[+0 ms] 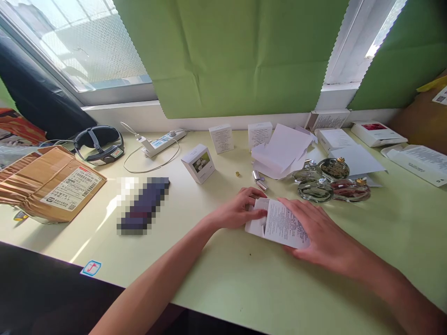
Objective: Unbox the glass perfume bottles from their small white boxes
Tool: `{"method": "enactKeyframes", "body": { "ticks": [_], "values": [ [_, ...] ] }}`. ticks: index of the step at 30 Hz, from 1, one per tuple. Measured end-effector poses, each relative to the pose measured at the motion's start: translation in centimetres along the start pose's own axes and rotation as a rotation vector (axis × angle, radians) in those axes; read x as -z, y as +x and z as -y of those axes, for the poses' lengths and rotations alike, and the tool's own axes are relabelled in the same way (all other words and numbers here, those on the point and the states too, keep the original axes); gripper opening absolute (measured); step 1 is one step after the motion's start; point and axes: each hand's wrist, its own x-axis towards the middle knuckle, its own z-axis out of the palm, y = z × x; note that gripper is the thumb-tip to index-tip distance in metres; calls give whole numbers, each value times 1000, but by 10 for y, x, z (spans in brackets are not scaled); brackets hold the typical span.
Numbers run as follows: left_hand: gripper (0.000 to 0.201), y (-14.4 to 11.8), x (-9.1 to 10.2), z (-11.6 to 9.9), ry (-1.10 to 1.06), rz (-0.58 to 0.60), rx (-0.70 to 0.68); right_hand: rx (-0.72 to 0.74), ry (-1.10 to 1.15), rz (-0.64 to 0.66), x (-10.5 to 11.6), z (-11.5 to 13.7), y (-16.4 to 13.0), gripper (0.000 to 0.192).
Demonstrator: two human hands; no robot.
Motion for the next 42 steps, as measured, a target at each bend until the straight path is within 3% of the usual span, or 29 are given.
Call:
{"method": "enactKeyframes", "body": {
  "ticks": [6, 14, 20, 24, 28, 35, 39, 42],
  "values": [
    [35, 0, 2, -4, -146, -31, 93, -28, -32, -28, 4, -3, -3, 85],
    [27, -4, -5, -20, 52, -24, 184, -40, -159, -147, -4, -8, 2, 80],
    [35, -4, -4, -16, 53, 31, 116, -54, -178, -204, -5, -7, 5, 82],
    [24, -3, -8, -10, 25, -59, 115, -62, -147, -175, -4, -10, 5, 83],
    [21, -1, -8, -6, -70, -50, 104, -53, -120, -103, -2, -12, 1, 84],
    [27, -2, 9, -7, -353, -75, 241, -100, -93, -38, 6, -20, -4, 84],
    [24, -7, 25, -7, -276, -145, 284, -136, -163, 1, 13, -34, -22, 80],
    [19, -9, 31, -3, -71, -156, 308, -166, -237, -7, 15, -49, -59, 83]
  ]
}}
